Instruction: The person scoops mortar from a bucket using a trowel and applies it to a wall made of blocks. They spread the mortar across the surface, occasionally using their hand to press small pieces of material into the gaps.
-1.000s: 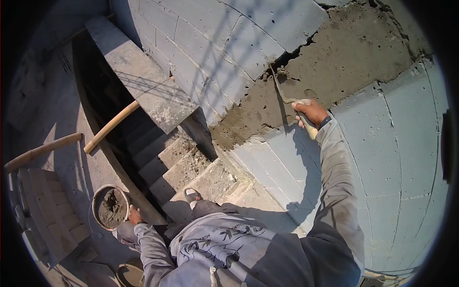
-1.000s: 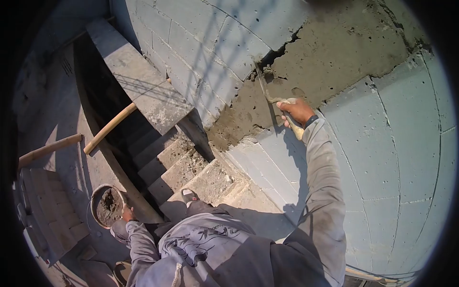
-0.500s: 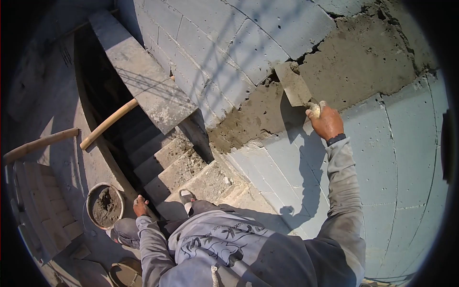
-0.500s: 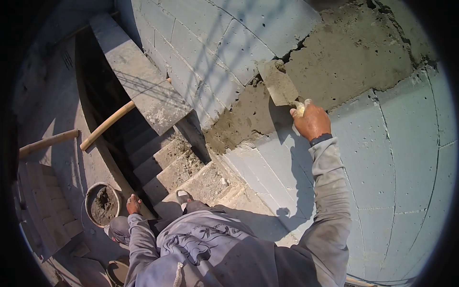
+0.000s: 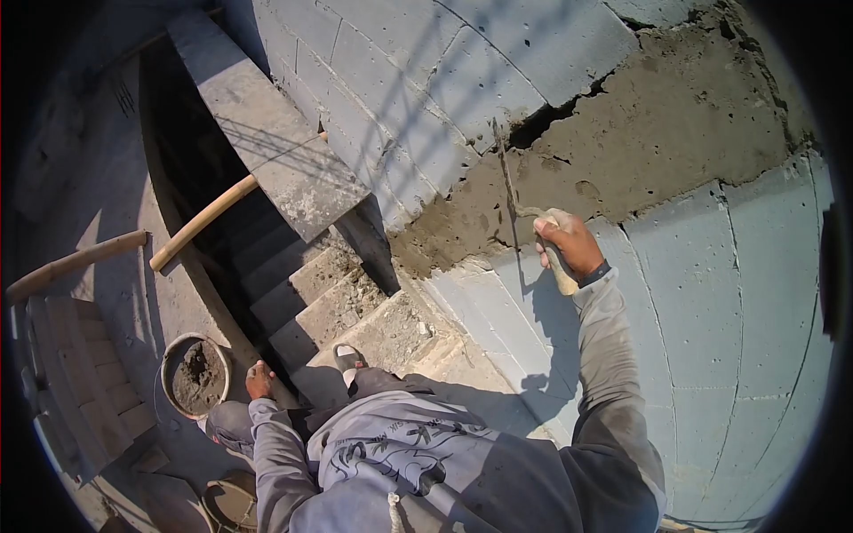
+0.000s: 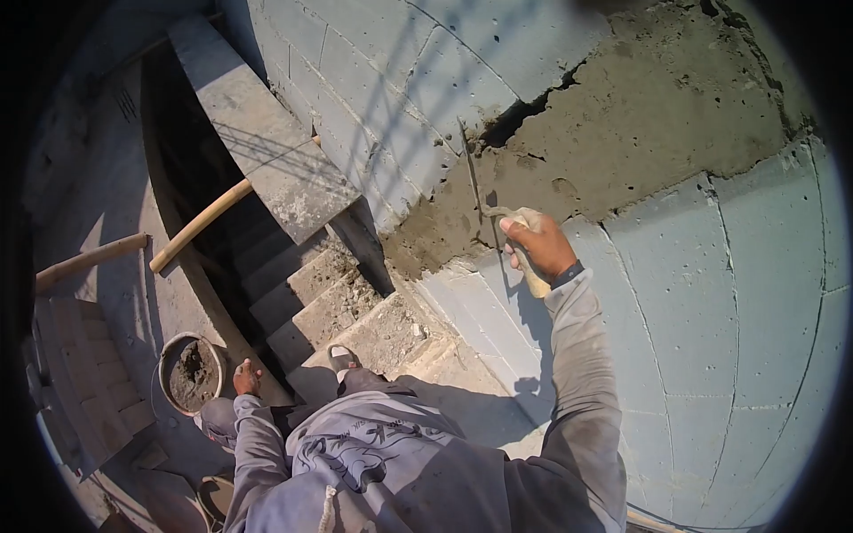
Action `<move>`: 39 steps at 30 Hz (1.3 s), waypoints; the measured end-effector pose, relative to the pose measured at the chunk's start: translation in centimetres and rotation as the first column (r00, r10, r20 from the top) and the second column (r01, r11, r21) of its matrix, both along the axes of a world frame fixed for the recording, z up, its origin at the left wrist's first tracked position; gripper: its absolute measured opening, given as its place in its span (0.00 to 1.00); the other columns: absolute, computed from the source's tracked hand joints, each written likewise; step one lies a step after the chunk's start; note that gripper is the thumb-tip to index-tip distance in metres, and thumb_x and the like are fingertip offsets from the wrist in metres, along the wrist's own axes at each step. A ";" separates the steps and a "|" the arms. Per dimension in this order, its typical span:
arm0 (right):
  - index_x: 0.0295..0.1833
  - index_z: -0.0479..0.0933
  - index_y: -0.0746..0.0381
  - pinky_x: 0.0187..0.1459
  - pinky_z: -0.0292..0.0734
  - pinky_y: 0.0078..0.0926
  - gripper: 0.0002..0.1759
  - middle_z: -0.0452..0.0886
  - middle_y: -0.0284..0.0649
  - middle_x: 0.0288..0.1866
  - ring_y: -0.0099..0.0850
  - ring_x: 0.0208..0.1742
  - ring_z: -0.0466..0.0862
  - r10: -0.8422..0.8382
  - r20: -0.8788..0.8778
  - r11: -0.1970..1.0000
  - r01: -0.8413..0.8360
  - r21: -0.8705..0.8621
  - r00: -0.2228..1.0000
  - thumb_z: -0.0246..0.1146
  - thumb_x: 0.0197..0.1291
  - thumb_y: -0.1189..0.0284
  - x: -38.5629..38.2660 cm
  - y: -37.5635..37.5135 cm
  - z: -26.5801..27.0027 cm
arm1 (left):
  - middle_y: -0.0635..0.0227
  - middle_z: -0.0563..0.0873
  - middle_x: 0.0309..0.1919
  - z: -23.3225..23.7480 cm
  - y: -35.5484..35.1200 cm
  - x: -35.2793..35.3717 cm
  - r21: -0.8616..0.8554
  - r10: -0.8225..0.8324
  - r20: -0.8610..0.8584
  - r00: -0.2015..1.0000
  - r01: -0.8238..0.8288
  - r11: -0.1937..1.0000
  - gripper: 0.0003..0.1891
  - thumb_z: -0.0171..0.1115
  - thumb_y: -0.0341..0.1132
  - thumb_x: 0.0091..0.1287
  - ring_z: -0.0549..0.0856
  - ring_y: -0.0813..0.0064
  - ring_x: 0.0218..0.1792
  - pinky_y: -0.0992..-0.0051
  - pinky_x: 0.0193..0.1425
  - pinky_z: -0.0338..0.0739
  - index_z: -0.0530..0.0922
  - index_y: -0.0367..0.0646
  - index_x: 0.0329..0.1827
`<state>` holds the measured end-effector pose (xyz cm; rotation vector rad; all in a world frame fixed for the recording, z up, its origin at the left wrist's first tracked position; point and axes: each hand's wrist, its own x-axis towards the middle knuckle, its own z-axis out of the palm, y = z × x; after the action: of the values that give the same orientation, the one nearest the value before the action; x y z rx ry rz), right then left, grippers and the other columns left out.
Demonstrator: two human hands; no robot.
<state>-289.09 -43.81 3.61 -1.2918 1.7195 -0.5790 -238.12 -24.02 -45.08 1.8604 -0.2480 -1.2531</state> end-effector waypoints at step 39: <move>0.39 0.81 0.70 0.50 0.77 0.38 0.19 0.82 0.57 0.43 0.49 0.46 0.83 0.896 -0.418 0.061 -0.889 0.453 -0.152 0.62 0.41 0.68 69.1 9.7 -47.9 | 0.54 0.81 0.49 17.8 17.3 21.8 0.629 -0.161 0.593 0.789 -0.329 0.705 0.23 0.59 0.49 0.61 0.78 0.55 0.53 0.61 0.57 0.71 0.78 0.39 0.50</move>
<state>-219.97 -34.07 -44.32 -2.4496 0.6611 0.8928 -216.28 -6.67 -27.28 2.9154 0.0114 -0.6344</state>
